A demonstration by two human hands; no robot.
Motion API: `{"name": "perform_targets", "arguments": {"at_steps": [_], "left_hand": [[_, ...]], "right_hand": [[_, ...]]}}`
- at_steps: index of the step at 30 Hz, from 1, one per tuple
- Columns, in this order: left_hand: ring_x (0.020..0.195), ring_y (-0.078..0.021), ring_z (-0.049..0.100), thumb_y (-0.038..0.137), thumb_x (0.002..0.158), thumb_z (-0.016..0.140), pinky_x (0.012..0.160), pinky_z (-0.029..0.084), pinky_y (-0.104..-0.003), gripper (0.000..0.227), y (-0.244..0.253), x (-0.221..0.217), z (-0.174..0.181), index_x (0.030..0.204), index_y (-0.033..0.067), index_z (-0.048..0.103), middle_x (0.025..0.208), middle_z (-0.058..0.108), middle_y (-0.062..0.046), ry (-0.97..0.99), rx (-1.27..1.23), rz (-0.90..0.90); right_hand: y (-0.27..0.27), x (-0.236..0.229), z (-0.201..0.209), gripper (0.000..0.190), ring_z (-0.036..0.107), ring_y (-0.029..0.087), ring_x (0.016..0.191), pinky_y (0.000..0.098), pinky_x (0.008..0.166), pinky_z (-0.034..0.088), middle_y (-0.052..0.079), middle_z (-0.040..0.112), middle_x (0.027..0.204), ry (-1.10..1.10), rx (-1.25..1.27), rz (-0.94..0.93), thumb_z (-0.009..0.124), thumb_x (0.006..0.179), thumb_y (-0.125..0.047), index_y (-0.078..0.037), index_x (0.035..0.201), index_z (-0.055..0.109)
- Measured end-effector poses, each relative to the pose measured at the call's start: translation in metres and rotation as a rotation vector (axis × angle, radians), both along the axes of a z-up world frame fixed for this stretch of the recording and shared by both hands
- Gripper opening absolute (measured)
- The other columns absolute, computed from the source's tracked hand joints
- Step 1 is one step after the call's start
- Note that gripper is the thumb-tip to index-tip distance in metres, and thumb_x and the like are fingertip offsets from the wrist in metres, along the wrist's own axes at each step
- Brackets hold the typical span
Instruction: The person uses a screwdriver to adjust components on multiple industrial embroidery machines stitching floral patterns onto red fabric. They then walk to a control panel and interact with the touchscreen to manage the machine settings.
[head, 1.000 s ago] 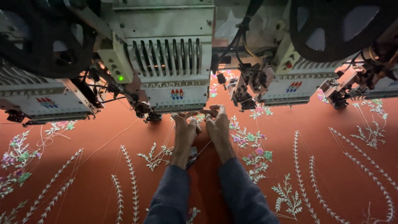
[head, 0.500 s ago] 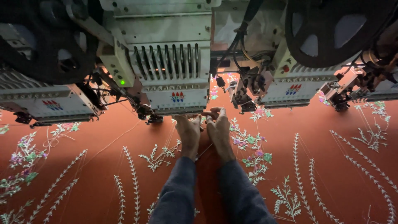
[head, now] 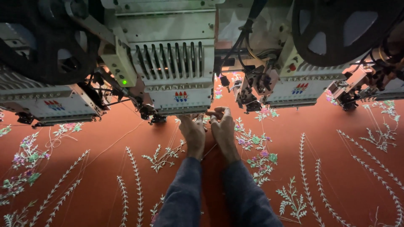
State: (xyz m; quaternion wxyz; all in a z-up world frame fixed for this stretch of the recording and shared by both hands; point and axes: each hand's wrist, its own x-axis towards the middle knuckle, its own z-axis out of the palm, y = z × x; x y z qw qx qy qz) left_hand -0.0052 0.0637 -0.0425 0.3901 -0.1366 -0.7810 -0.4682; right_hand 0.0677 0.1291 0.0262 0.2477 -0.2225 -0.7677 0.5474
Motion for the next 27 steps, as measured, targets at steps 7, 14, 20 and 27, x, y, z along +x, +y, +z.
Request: {"name": "perform_targets", "arguments": {"at_steps": [7,14,20,27], "left_hand": [[0.059,-0.0349,0.075,0.000,0.082,0.082,0.040,0.061,-0.044,0.080,-0.011,0.016,0.035,0.141,-0.0043,0.029,0.096,0.077,-0.019,-0.273,0.163,-0.148],[0.045,-0.0260,0.070,-0.007,0.087,0.066,0.036,0.056,-0.036,0.052,-0.015,0.037,0.074,0.128,0.0051,0.036,0.098,0.077,-0.024,-0.600,0.278,-0.216],[0.065,-0.0304,0.076,-0.008,0.079,0.070,0.048,0.057,-0.050,0.062,-0.010,0.031,0.049,0.129,0.0088,0.036,0.087,0.079,-0.009,-0.456,0.126,-0.130],[0.066,-0.0348,0.076,-0.001,0.083,0.066,0.063,0.060,-0.054,0.040,-0.014,0.041,0.080,0.111,0.0098,0.039,0.086,0.080,-0.008,-0.648,0.109,-0.107]], "right_hand": [[-0.004,-0.002,0.005,0.029,0.077,0.030,0.092,0.0442,0.083,0.058,0.013,0.079,0.103,-0.042,-0.011,0.011,0.062,0.092,-0.011,-0.009,0.121,0.060],[-0.006,0.003,0.009,0.029,0.076,0.035,0.096,0.0452,0.084,0.057,0.013,0.079,0.105,-0.060,-0.004,0.007,0.062,0.091,-0.011,-0.012,0.120,0.061],[-0.007,0.004,0.011,0.030,0.076,0.036,0.095,0.0464,0.083,0.057,0.014,0.079,0.103,-0.048,0.010,0.001,0.064,0.089,-0.012,-0.012,0.119,0.062],[-0.010,0.005,0.012,0.034,0.076,0.038,0.097,0.0465,0.084,0.058,0.014,0.079,0.103,-0.038,-0.022,0.009,0.061,0.089,-0.009,-0.010,0.123,0.059]]}}
